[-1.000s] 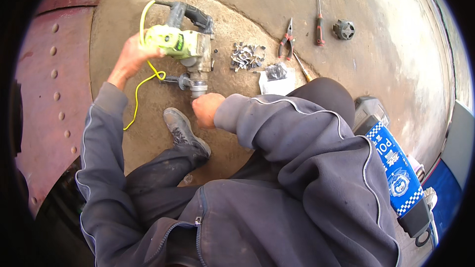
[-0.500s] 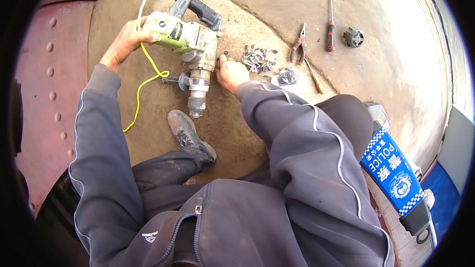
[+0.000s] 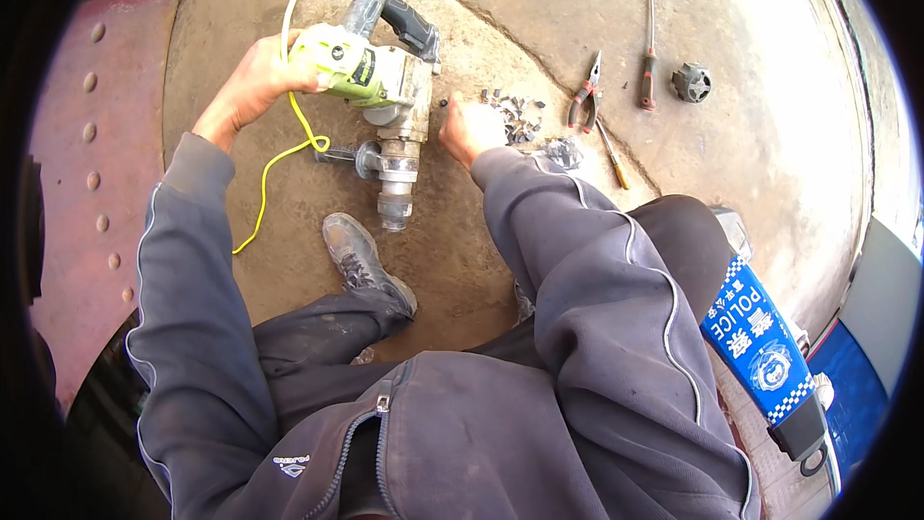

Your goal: The person sits on the ground and assembles a green power tool by inserting small metal parts into the body and tightening them with a screwdriver. They handle multiple small components and use a screwdriver to secure them.

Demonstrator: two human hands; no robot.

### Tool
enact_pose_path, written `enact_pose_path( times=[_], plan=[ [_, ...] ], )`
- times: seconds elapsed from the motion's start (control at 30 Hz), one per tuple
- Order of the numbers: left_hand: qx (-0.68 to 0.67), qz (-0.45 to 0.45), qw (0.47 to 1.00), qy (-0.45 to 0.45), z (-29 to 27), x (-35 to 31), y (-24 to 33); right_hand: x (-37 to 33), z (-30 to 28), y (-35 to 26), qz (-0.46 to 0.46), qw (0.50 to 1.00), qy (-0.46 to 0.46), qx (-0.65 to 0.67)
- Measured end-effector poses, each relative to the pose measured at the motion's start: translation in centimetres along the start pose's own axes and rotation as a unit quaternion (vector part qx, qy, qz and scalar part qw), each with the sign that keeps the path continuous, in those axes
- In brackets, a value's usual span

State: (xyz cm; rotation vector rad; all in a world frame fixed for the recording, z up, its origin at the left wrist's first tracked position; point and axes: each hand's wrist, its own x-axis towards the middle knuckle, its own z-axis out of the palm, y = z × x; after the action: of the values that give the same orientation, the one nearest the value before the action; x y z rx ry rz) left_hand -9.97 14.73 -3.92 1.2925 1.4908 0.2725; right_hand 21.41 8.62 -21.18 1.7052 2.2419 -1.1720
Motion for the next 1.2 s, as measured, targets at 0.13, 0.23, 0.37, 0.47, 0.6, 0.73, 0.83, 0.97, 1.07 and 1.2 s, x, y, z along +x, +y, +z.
enact_pose_path(
  times=[0.13,0.23,0.37,0.47,0.6,0.73,0.83,0.97,1.07,1.2],
  plan=[
    [0.000,0.005,1.000,0.031,2.7,-0.8,1.4,2.7,2.0,1.3,-0.087,0.994,0.059,0.019],
    [-0.051,0.018,0.998,0.039,4.8,-1.8,2.9,3.0,3.4,1.5,-0.086,0.987,0.123,0.058],
    [-0.032,0.014,0.998,0.061,5.8,-2.6,2.3,3.1,3.1,0.9,-0.081,0.994,0.074,0.030],
    [0.050,0.020,0.996,0.074,6.2,-2.6,2.2,3.5,2.7,1.3,-0.056,0.997,0.051,0.029],
    [0.095,0.021,0.992,0.074,6.6,-2.8,2.6,3.9,1.7,1.4,-0.053,0.997,0.047,0.037],
    [0.136,0.013,0.991,0.004,5.1,-2.7,2.7,3.7,-0.3,1.4,0.022,0.996,0.075,0.043],
    [0.122,-0.060,0.987,-0.080,0.1,-2.8,5.4,2.0,-2.1,1.2,0.091,0.970,0.122,0.189],
    [-0.136,-0.155,0.968,-0.144,-7.6,-0.6,3.4,-1.0,-7.1,-1.1,0.162,0.870,0.060,0.462],
    [-0.312,-0.183,0.919,-0.154,-9.0,4.0,-2.3,-3.4,-8.0,-1.2,0.166,0.783,0.100,0.591],
    [-0.383,-0.210,0.894,-0.102,-6.2,9.5,-7.8,-7.3,-9.3,-2.6,0.206,0.718,0.133,0.651]
  ],
)
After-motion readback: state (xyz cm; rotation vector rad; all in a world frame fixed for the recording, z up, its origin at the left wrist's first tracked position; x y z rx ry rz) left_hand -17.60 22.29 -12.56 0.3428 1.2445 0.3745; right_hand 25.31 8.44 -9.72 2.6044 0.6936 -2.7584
